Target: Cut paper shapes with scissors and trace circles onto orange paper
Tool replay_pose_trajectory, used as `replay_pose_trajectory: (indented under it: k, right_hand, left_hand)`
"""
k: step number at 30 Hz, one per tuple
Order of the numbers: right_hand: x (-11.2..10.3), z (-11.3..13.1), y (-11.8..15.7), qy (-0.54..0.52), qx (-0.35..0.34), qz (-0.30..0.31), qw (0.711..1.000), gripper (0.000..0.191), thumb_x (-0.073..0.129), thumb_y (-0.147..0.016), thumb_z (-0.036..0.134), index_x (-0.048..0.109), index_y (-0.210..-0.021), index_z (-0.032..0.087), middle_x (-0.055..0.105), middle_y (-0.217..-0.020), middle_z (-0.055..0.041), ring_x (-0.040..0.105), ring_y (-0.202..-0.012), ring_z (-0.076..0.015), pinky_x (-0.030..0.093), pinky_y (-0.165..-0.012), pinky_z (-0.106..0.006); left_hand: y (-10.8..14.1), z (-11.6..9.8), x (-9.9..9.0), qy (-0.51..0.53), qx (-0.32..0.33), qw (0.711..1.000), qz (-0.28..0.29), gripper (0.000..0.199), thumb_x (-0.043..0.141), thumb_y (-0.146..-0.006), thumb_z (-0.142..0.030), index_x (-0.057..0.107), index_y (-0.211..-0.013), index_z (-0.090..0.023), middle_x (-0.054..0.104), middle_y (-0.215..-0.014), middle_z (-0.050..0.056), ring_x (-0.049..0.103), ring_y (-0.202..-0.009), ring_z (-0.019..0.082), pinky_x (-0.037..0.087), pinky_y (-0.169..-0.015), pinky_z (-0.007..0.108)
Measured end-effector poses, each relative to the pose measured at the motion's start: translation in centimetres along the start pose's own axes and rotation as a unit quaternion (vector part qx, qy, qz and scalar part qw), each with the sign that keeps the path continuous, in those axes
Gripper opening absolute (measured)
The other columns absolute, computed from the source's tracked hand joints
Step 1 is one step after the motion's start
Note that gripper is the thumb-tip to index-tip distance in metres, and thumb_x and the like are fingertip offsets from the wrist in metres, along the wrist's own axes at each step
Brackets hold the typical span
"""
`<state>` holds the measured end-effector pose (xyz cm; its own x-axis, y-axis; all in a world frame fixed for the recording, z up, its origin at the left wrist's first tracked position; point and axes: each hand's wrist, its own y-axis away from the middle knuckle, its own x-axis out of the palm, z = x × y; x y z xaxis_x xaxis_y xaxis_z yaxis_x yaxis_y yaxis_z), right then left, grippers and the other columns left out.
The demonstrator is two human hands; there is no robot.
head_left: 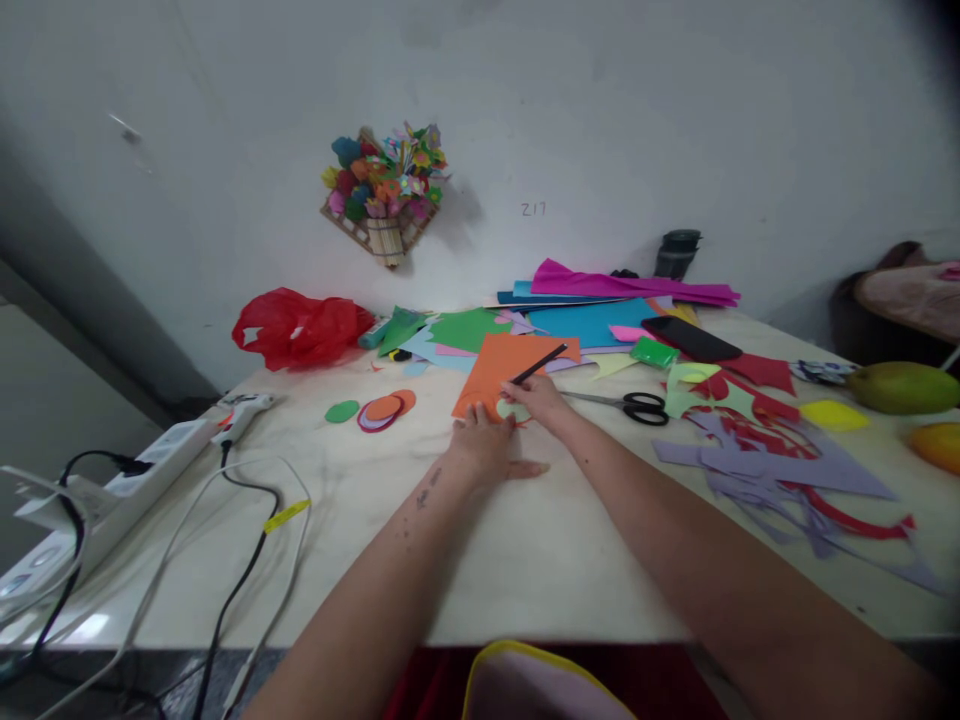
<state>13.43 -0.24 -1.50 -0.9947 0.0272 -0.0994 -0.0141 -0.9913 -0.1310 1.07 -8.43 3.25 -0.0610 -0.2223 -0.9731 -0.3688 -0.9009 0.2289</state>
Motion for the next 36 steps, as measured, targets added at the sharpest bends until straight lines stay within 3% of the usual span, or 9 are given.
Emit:
replay_pose_trajectory:
  k: [7, 12, 23, 31, 36]
  right_hand:
    - [-0.14, 0.12, 0.15, -0.023, 0.017, 0.001, 1.000, 0.010, 0.061, -0.072, 0.023, 0.062, -0.071, 0.013, 0.068, -0.069, -0.0057, 0.065, -0.070, -0.0149, 0.051, -0.069, -0.028]
    - [-0.18, 0.03, 0.07, -0.026, 0.014, 0.000, 1.000, 0.009, 0.062, -0.071, 0.022, 0.063, -0.072, 0.013, 0.068, -0.068, -0.0059, 0.064, -0.067, -0.0135, 0.052, -0.069, -0.026]
    - [-0.35, -0.85, -0.46, 0.018, -0.052, 0.002, 0.998, 0.021, 0.063, -0.068, 0.032, 0.066, -0.074, 0.013, 0.069, -0.074, -0.0060, 0.065, -0.074, -0.0171, 0.050, -0.071, -0.029]
    - [-0.40, -0.58, -0.18, 0.152, -0.053, -0.005, 0.987, 0.024, 0.061, -0.067, 0.037, 0.065, -0.068, 0.013, 0.065, -0.066, -0.0030, 0.060, -0.066, -0.0155, 0.046, -0.063, -0.026]
    - [-0.31, -0.69, -0.29, 0.241, -0.071, 0.002, 0.968, 0.026, 0.057, -0.073, 0.039, 0.066, -0.073, 0.014, 0.067, -0.071, -0.0050, 0.061, -0.071, -0.0167, 0.044, -0.062, -0.025]
  left_hand:
    - [-0.25, 0.28, 0.05, 0.018, 0.000, 1.000, -0.003, 0.107, 0.037, -0.060, -0.081, 0.011, -0.142, -0.018, 0.018, -0.145, 0.018, 0.013, -0.131, 0.040, 0.021, -0.099, 0.052]
    - [0.08, -0.44, -0.14, -0.001, -0.016, 1.000, 0.002, 0.098, 0.036, -0.063, -0.080, 0.023, -0.139, -0.020, 0.016, -0.145, 0.019, 0.013, -0.131, 0.041, 0.020, -0.099, 0.053]
    - [-0.08, -0.38, 0.16, -0.017, -0.012, 1.000, -0.017, 0.097, 0.032, -0.062, -0.083, 0.028, -0.137, -0.022, 0.023, -0.142, 0.018, 0.020, -0.128, 0.042, 0.024, -0.096, 0.052]
    - [0.10, -0.50, -0.06, -0.021, -0.015, 1.000, -0.009, 0.097, 0.033, -0.063, -0.081, 0.027, -0.138, -0.020, 0.021, -0.144, 0.018, 0.018, -0.129, 0.041, 0.024, -0.096, 0.051]
    - [-0.07, -0.36, 0.10, -0.016, -0.013, 1.000, -0.006, 0.098, 0.033, -0.063, -0.081, 0.025, -0.139, -0.020, 0.020, -0.144, 0.018, 0.017, -0.129, 0.042, 0.023, -0.097, 0.053]
